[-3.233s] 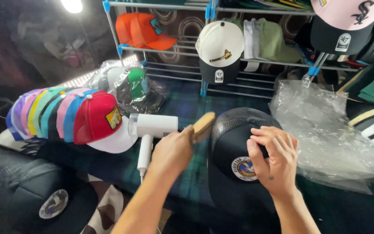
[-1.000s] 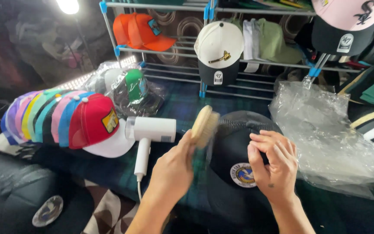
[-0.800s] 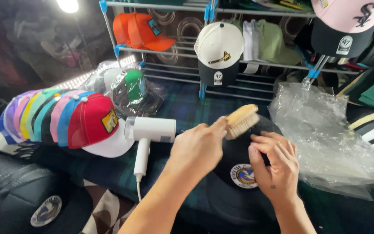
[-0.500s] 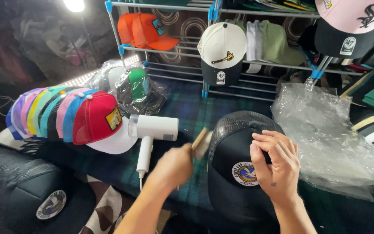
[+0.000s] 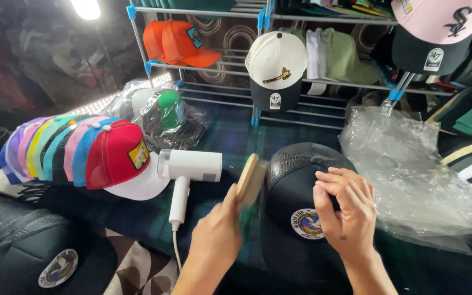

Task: Cleaning a black mesh cap using a brush and a hair dryer to remove lint or dust.

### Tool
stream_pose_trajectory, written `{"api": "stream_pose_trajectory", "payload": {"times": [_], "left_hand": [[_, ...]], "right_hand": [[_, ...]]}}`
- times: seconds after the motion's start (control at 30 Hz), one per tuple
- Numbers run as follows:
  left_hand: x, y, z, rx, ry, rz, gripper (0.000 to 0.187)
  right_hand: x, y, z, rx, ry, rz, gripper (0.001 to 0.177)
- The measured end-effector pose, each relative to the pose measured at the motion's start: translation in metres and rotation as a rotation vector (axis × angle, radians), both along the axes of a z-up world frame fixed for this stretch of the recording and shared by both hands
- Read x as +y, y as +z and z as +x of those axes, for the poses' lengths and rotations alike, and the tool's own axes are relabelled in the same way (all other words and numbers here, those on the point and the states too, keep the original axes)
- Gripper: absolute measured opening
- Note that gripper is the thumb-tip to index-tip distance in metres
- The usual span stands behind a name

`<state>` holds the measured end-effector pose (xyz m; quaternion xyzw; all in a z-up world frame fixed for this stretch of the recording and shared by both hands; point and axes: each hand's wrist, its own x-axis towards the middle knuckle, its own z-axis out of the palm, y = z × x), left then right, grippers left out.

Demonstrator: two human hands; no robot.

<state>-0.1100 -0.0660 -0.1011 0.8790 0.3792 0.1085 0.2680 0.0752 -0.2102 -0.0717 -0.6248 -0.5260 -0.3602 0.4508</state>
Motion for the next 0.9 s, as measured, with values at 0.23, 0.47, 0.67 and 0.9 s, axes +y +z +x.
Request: {"api": "stream_pose_trajectory", "payload": {"times": [0.23, 0.47, 0.67, 0.9], "left_hand": [[0.014, 0.105, 0.061, -0.130, -0.218, 0.236, 0.034], [0.079, 0.024, 0.083, 0.496, -0.183, 0.130, 0.037], [0.038, 0.095, 0.067, -0.328, -0.337, 0.354, 0.039], [0.064, 0.111, 0.129, 0.161, -0.282, 0.157, 0.031]], "right_hand": [[0.000, 0.001, 0.001, -0.009, -0.009, -0.012, 0.008], [-0.001, -0.004, -0.002, 0.031, -0.013, 0.009, 0.010], [0.000, -0.005, 0.001, 0.028, -0.036, -0.016, 0.009], [0.000, -0.004, 0.000, 0.004, -0.064, 0.020, 0.004]]}}
